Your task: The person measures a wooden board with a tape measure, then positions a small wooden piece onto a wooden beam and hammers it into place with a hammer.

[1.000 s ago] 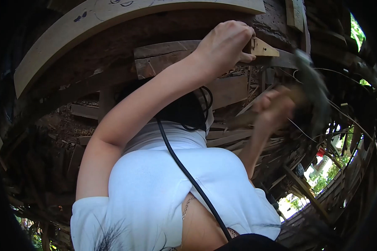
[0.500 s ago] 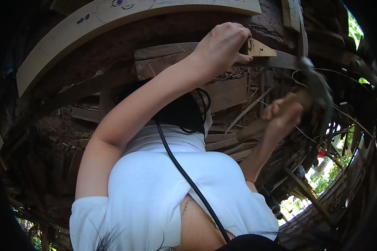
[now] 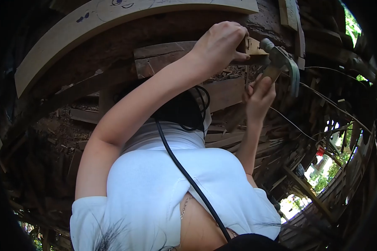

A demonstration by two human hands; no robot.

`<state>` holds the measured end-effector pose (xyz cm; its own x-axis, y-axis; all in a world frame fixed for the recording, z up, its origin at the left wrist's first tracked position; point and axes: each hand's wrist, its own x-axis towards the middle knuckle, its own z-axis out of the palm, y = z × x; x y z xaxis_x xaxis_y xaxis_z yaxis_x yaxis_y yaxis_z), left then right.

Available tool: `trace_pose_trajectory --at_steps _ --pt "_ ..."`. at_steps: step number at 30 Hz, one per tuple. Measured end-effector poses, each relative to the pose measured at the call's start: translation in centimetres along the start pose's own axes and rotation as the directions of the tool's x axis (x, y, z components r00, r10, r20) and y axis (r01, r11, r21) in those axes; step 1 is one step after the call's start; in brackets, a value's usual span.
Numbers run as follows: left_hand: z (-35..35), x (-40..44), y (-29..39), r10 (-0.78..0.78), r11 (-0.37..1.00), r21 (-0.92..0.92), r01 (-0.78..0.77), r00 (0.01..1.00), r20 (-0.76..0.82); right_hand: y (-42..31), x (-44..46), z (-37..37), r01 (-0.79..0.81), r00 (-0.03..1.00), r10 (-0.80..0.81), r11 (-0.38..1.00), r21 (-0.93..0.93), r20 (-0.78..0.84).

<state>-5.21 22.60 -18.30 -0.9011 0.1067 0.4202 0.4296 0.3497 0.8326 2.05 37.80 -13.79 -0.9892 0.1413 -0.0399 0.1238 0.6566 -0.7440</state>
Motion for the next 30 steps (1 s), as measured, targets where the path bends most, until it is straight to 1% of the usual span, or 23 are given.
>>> trace_pose_trajectory --at_steps 1,3,4,5,7,8,9,10,11,13,15,16,17,19,20,22,23,24,25,26,27,28,30 --pt "0.0 0.3 -0.1 0.004 1.000 0.015 -0.003 1.000 -0.013 -0.4 0.6 -0.7 0.019 1.000 -0.019 1.000 0.005 0.009" --pt "0.4 -0.1 0.2 -0.002 1.000 0.013 0.002 1.000 0.004 -1.9 -0.1 -3.3 -0.031 0.995 0.035 0.999 0.044 -0.096" --pt "0.1 0.2 0.0 0.013 0.999 0.048 -0.012 1.000 -0.019 -0.8 0.6 -3.7 -0.015 0.996 0.019 0.999 0.050 -0.088" --pt "0.2 0.0 -0.1 0.021 0.997 0.068 -0.019 0.999 -0.028 1.2 0.4 -4.3 0.136 0.990 -0.109 0.882 0.452 -0.087" --pt "0.0 -0.3 0.0 0.010 0.999 0.054 -0.009 1.000 -0.020 -2.1 -1.3 -1.6 0.187 0.947 -0.057 0.897 0.400 -0.316" --pt "-0.2 -0.1 0.0 0.018 0.998 0.054 -0.017 1.000 -0.022 0.1 -0.5 -1.2 -0.037 0.999 0.035 0.997 -0.071 -0.035" --pt "-0.2 0.0 0.1 -0.050 0.999 -0.004 0.050 0.998 0.034 0.1 -0.6 -1.1 -0.049 0.999 0.050 0.998 0.043 -0.019" --pt "-0.4 0.5 0.0 -0.047 0.999 0.005 0.047 0.999 0.017 0.0 -0.2 -0.9 -0.052 0.999 0.050 0.987 0.155 0.019" --pt "-0.5 0.5 -0.2 -0.034 0.999 0.022 0.033 0.999 0.015 -0.7 -0.5 -1.1 -0.058 0.998 0.055 0.985 0.164 0.023" --pt "0.0 0.1 0.1 0.009 0.999 0.040 -0.008 1.000 -0.025 -2.6 -0.7 -3.0 0.088 0.981 -0.024 0.940 0.329 -0.195" --pt "-0.2 0.0 0.0 -0.015 0.999 0.041 0.015 1.000 -0.005 -1.3 -0.8 -3.5 0.177 0.981 -0.097 0.809 0.560 -0.170" --pt "-0.2 0.0 0.1 -0.028 0.999 0.041 0.027 1.000 0.012 -1.2 -1.0 -2.2 0.242 0.943 -0.119 0.885 0.397 -0.310" --pt "0.0 0.0 0.2 -0.022 0.999 0.039 0.022 1.000 0.008 -0.8 -1.1 -1.7 0.248 0.941 -0.124 0.885 0.394 -0.313" --pt "0.1 0.3 0.0 0.018 0.999 0.044 -0.017 1.000 -0.022 -0.1 -0.8 -0.7 -0.039 0.999 0.038 0.998 0.055 0.020" --pt "0.1 0.1 -0.2 0.029 0.998 0.048 -0.028 0.999 -0.023 -0.3 -0.8 -0.9 -0.044 0.999 0.043 0.997 0.066 0.023" --pt "0.5 -0.1 0.3 0.013 0.999 0.042 -0.013 1.000 -0.001 -2.1 -1.0 -3.1 -0.009 0.982 0.068 0.949 0.315 -0.175" --pt "0.1 0.2 0.0 -0.003 0.998 0.060 0.003 1.000 0.000 -0.4 -1.0 -4.1 0.129 0.991 -0.072 0.738 0.663 -0.112" --pt "-0.1 -0.1 0.0 -0.012 0.998 0.055 0.012 1.000 0.007 -0.6 -1.3 -3.6 0.118 0.992 -0.061 0.742 0.661 -0.108" --pt "-0.4 0.0 0.1 -0.025 0.999 0.042 0.024 0.999 0.023 -1.1 -1.4 -2.4 0.061 0.991 -0.008 0.911 0.407 -0.131" --pt "-0.5 0.1 0.3 -0.029 0.999 0.027 0.028 0.999 0.039 -1.3 -1.2 -1.5 -0.012 0.984 0.032 0.993 0.116 -0.174" --pt "-0.2 0.1 0.4 -0.016 1.000 0.025 0.015 0.999 0.039 -0.1 -0.6 0.0 -0.052 0.999 0.051 0.977 0.206 0.007" --pt "0.1 0.1 0.3 -0.004 1.000 0.031 0.003 1.000 0.021 -0.1 -0.2 -0.7 -0.036 0.999 0.036 0.977 0.209 0.003" --pt "0.1 -0.2 0.2 -0.002 0.999 0.043 0.001 1.000 0.019 -1.2 -0.3 -2.7 -0.089 0.996 0.090 0.988 0.130 -0.007"
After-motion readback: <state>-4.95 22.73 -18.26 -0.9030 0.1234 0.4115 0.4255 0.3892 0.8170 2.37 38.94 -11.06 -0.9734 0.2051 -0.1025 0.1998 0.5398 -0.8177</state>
